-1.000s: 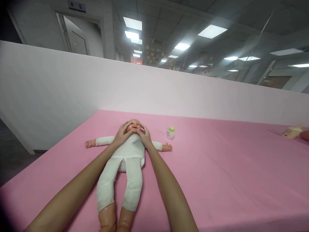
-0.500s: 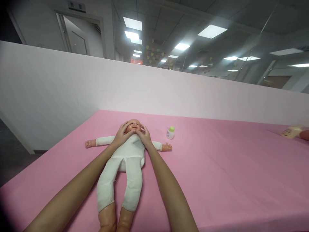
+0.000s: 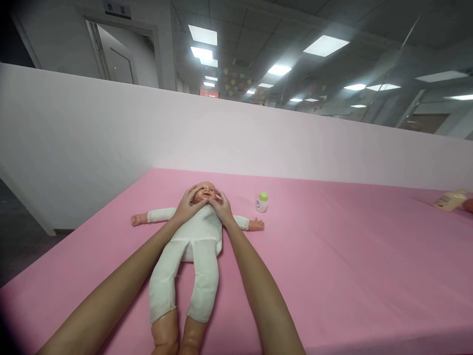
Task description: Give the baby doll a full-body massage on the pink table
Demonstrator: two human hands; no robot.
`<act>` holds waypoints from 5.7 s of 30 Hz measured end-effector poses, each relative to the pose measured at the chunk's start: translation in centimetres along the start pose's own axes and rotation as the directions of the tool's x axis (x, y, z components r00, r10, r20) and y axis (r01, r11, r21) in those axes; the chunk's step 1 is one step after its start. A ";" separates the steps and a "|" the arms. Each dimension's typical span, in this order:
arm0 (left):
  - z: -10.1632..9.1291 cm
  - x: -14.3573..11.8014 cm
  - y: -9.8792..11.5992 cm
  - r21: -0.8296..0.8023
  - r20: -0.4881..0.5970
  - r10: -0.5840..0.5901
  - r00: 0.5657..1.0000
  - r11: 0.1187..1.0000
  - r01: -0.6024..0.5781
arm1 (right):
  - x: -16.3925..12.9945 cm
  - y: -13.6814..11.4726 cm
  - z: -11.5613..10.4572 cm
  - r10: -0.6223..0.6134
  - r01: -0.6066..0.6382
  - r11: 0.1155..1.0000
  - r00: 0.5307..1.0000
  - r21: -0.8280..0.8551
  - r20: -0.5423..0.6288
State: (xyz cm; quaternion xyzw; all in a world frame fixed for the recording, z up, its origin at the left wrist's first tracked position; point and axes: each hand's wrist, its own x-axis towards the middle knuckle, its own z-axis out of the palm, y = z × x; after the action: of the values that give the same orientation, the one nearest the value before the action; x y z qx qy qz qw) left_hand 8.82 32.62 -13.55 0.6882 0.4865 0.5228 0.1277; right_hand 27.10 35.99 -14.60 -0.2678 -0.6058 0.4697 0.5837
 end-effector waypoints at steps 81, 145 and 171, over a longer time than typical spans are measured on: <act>0.1 -0.1 0.2 -0.135 -0.081 0.060 0.995 0.988 -0.071 | 0.1 0.1 0.0 -0.026 0.025 0.999 1.000 -0.032 -0.010; 0.8 -0.3 -1.3 -0.077 -0.094 0.035 0.995 0.996 -0.043 | -0.1 0.6 -0.1 0.047 -0.047 0.999 0.999 0.011 -0.022; 0.6 -0.4 -0.9 -0.075 -0.094 0.036 0.995 0.996 -0.043 | -0.2 0.7 -0.2 0.019 -0.020 1.000 1.000 -0.013 -0.021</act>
State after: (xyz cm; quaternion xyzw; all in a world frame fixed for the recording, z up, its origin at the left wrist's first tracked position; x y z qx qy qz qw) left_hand 8.88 32.93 -14.69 0.6676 0.4577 0.5747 0.1209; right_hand 27.16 36.20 -15.34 -0.2826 -0.6002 0.4685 0.5834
